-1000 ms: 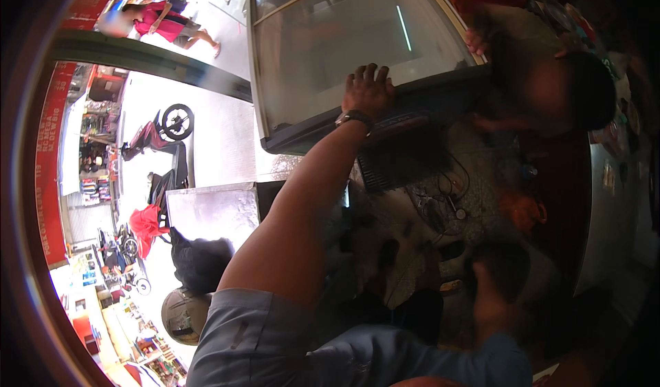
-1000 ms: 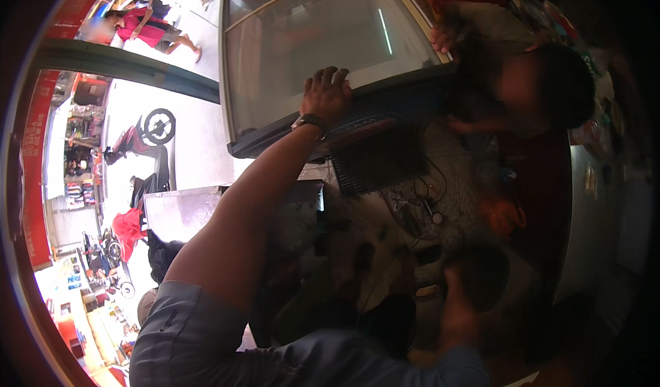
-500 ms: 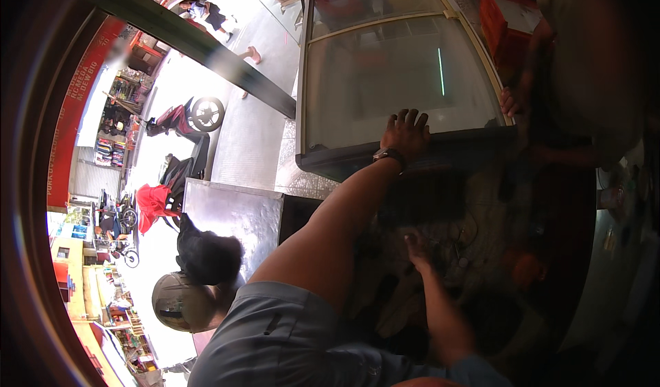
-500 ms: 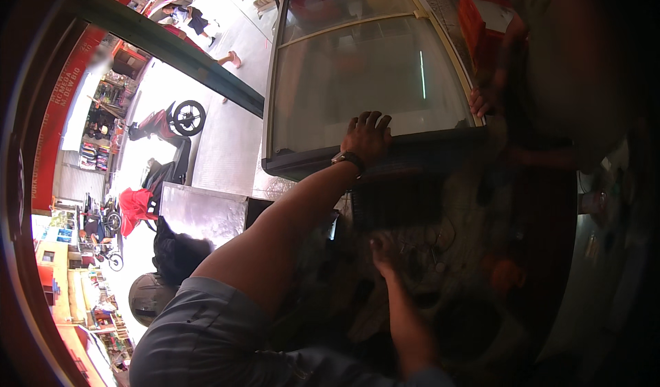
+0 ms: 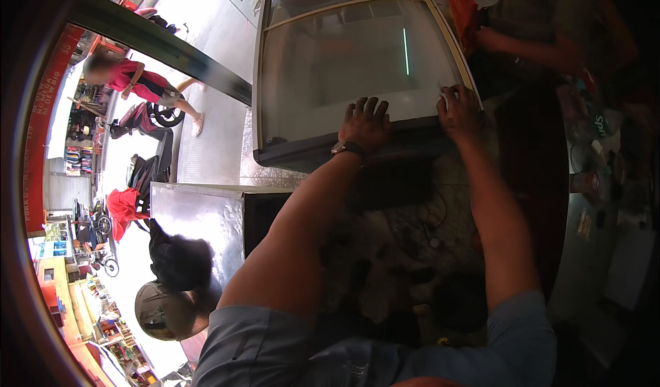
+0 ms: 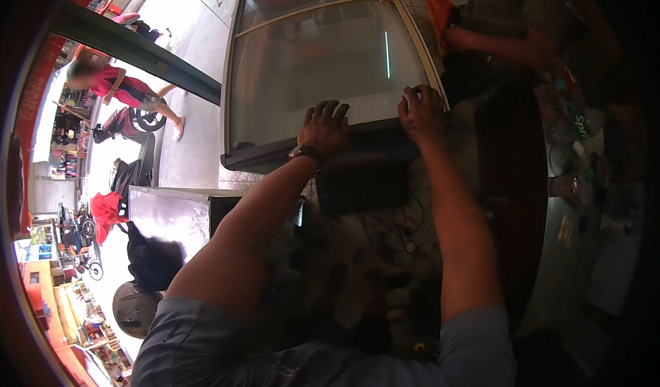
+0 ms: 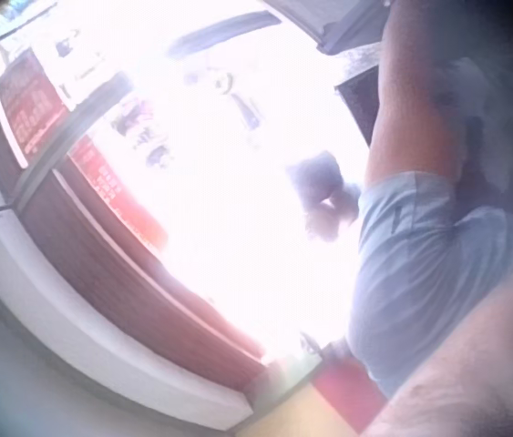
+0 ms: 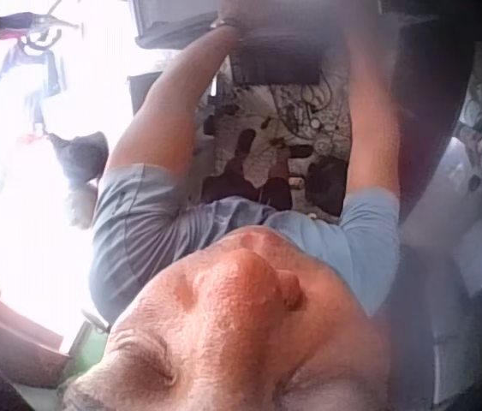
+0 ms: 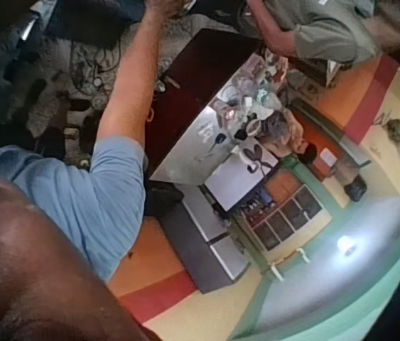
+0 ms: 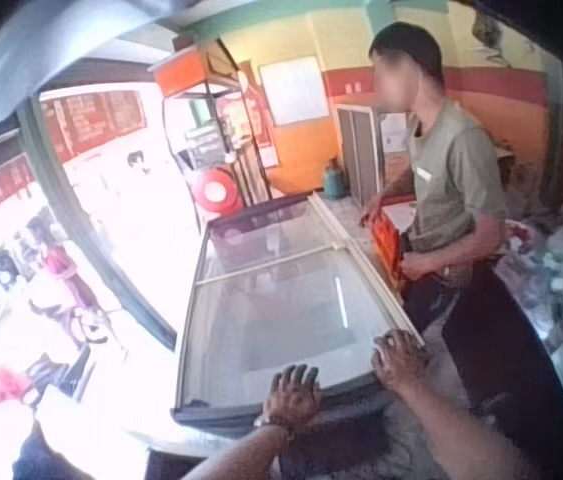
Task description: The person works on the internal components of an ice cream freezer, applying a substance from a bottle to a pipe and using tools to adjust a gauge manifold.
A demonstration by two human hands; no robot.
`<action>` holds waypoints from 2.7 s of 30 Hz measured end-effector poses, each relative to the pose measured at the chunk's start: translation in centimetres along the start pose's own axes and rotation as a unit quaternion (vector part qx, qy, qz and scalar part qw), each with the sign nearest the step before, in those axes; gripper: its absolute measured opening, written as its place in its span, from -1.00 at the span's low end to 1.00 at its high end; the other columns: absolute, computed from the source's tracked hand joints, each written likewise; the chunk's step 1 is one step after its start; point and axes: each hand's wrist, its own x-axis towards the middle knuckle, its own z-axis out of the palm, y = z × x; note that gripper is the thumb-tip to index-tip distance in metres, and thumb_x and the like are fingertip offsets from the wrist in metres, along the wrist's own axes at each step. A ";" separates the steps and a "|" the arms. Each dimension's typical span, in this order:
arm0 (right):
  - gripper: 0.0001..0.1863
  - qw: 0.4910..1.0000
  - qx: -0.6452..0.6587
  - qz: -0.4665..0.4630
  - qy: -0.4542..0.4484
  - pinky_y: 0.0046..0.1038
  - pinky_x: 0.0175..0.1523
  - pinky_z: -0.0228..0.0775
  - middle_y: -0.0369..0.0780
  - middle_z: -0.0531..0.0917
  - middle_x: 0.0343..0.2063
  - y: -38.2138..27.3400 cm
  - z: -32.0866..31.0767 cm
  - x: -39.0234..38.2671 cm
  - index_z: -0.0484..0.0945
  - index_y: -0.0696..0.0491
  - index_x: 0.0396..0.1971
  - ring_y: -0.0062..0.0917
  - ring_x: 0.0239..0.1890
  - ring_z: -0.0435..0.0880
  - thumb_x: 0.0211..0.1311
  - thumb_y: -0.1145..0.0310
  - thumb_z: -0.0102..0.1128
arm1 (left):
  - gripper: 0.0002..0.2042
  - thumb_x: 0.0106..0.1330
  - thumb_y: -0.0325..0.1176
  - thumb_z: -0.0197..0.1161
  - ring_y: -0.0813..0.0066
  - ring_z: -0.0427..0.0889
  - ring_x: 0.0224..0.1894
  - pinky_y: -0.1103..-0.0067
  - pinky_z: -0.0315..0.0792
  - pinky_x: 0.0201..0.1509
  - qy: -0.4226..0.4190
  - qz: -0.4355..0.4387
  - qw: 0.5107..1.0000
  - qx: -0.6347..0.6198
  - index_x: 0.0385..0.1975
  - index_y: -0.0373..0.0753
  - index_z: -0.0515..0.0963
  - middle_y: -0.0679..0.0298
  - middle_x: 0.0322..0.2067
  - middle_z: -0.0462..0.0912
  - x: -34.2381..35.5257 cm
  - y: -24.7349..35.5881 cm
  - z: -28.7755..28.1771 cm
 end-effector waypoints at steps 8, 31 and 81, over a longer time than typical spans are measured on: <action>-0.67 0.999 0.001 -0.006 -0.044 -0.10 0.21 0.29 -0.09 0.48 0.00 -0.2 0.7 -0.2 0.55 0.01 0.00 -0.15 0.06 0.47 0.28 0.23 0.10 | -0.61 0.41 -0.12 -0.05 0.20 0.37 0.29 0.24 0.24 0.35 0.014 -0.007 1.000 0.004 0.13 -0.11 0.47 0.18 0.15 0.48 -0.5 -0.4 0.0; -0.69 0.997 -0.008 0.023 -0.076 -0.14 0.21 0.33 -0.14 0.50 -0.01 0.0 0.9 -0.4 0.58 -0.05 -0.01 -0.21 0.11 0.46 0.29 0.22 0.07 | -0.62 0.41 -0.08 -0.07 0.26 0.36 0.26 0.28 0.22 0.36 0.003 -0.026 0.999 -0.031 0.06 -0.13 0.49 0.23 0.10 0.48 -0.4 -0.4 0.1; -0.69 0.999 -0.021 0.038 0.029 -0.21 0.06 0.43 -0.13 0.60 -0.23 0.0 0.6 -0.8 0.68 0.08 -0.27 -0.22 -0.08 0.55 0.15 0.20 0.10 | -0.64 0.42 -0.11 -0.09 0.23 0.44 0.22 0.30 0.31 0.30 0.017 0.022 1.000 0.014 0.04 -0.06 0.54 0.28 0.08 0.55 0.1 0.0 1.2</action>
